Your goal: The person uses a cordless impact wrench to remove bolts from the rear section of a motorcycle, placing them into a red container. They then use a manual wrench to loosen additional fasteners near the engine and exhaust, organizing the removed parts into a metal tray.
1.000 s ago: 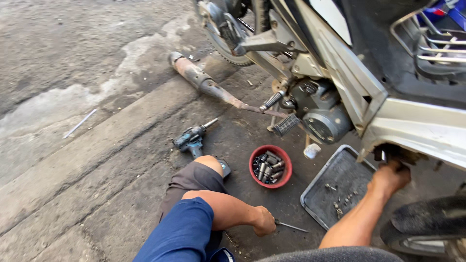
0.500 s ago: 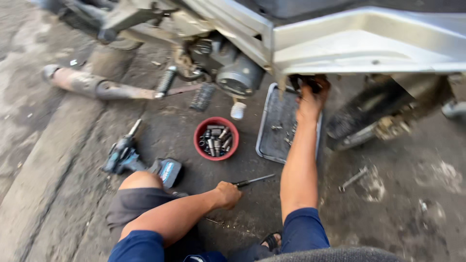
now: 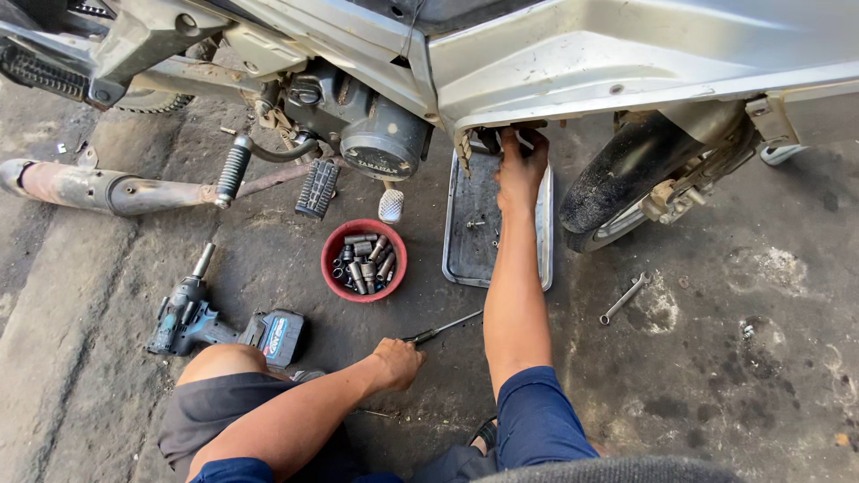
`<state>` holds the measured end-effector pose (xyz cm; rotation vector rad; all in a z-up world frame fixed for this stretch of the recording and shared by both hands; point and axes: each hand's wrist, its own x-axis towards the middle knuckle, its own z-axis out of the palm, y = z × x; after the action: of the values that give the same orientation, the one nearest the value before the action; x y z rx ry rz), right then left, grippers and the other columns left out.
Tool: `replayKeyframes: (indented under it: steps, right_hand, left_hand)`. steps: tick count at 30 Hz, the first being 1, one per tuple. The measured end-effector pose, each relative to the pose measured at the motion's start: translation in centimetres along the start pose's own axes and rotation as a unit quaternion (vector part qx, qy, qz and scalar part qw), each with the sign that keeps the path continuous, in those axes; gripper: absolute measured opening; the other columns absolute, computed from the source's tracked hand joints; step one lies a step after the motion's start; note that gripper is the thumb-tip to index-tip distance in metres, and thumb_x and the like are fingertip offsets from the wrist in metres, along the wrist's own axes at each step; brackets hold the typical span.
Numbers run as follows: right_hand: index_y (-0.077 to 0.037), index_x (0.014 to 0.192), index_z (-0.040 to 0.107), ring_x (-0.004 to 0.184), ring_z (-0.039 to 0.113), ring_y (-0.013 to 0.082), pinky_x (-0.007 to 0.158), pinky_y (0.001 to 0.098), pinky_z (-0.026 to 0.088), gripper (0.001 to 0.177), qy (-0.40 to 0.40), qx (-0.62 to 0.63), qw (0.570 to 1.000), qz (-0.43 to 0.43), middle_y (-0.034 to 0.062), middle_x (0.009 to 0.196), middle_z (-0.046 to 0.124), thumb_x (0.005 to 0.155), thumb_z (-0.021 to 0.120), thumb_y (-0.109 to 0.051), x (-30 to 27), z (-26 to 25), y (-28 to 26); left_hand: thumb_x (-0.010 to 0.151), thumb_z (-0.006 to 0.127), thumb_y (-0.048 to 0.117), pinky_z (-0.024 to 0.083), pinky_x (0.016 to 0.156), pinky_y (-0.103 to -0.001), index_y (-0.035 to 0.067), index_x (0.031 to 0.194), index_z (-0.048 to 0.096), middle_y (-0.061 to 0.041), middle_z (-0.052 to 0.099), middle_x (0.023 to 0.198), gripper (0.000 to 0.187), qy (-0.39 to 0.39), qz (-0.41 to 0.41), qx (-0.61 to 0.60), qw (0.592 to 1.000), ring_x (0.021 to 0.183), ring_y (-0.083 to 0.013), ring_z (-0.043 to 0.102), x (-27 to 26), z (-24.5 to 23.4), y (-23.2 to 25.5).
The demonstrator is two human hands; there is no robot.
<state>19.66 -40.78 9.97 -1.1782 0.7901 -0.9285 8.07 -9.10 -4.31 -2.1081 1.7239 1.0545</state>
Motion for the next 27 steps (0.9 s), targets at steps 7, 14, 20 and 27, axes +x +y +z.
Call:
replayKeyframes:
  steps: [7, 14, 20, 27]
  right_hand:
    - [-0.012, 0.094, 0.064, 0.057, 0.06, 0.0118, 0.044, 0.0256, 0.044, 0.016, 0.023, -0.175, 0.981, -0.079, 0.0025, 0.068, 0.062, 0.098, 0.061, -0.026, 1.1, 0.2, 1.2]
    - [-0.002, 0.127, 0.048, 0.054, 0.047, 0.0069, 0.038, 0.0223, 0.036, 0.046, 0.017, -0.053, 0.998, -0.005, 0.0031, 0.08, 0.051, 0.1, 0.071, -0.032, -1.2, 0.4, 0.5]
    - [-0.009, 0.09, 0.058, 0.048, 0.049, 0.0123, 0.033, 0.0234, 0.034, 0.011, 0.103, 0.07, 0.99, 0.07, 0.0035, 0.072, 0.046, 0.088, 0.068, -0.014, -1.0, -2.9, 3.6]
    - [-0.007, 0.093, 0.059, 0.052, 0.05, 0.0106, 0.039, 0.0194, 0.038, 0.01, 0.142, 0.042, 0.967, 0.206, 0.0086, 0.072, 0.053, 0.095, 0.063, -0.016, -5.7, -10.5, 10.0]
  left_hand:
    - [0.094, 0.052, 0.013, 0.061, 0.078, -0.052, 0.016, 0.125, 0.072, -0.017, 0.076, 0.109, 0.037, 0.002, 0.012, 0.006, 1.0, 0.101, -0.0389, 0.075, 0.7, 0.5, -0.1]
    - [0.094, 0.049, 0.013, 0.062, 0.078, -0.05, 0.019, 0.124, 0.073, -0.015, 0.076, 0.11, 0.039, 0.011, 0.015, 0.005, 1.0, 0.1, -0.037, 0.075, 0.5, -0.2, 0.2]
    - [0.093, 0.051, 0.012, 0.061, 0.076, -0.049, 0.019, 0.124, 0.074, -0.016, 0.076, 0.11, 0.039, 0.023, 0.018, 0.022, 0.999, 0.099, -0.0361, 0.075, 0.9, -0.3, 0.3]
    - [0.096, 0.049, 0.014, 0.06, 0.072, -0.051, 0.014, 0.114, 0.077, -0.016, 0.076, 0.108, 0.033, 0.014, 0.047, 0.046, 0.998, 0.096, -0.0364, 0.075, 1.2, -0.1, 1.9]
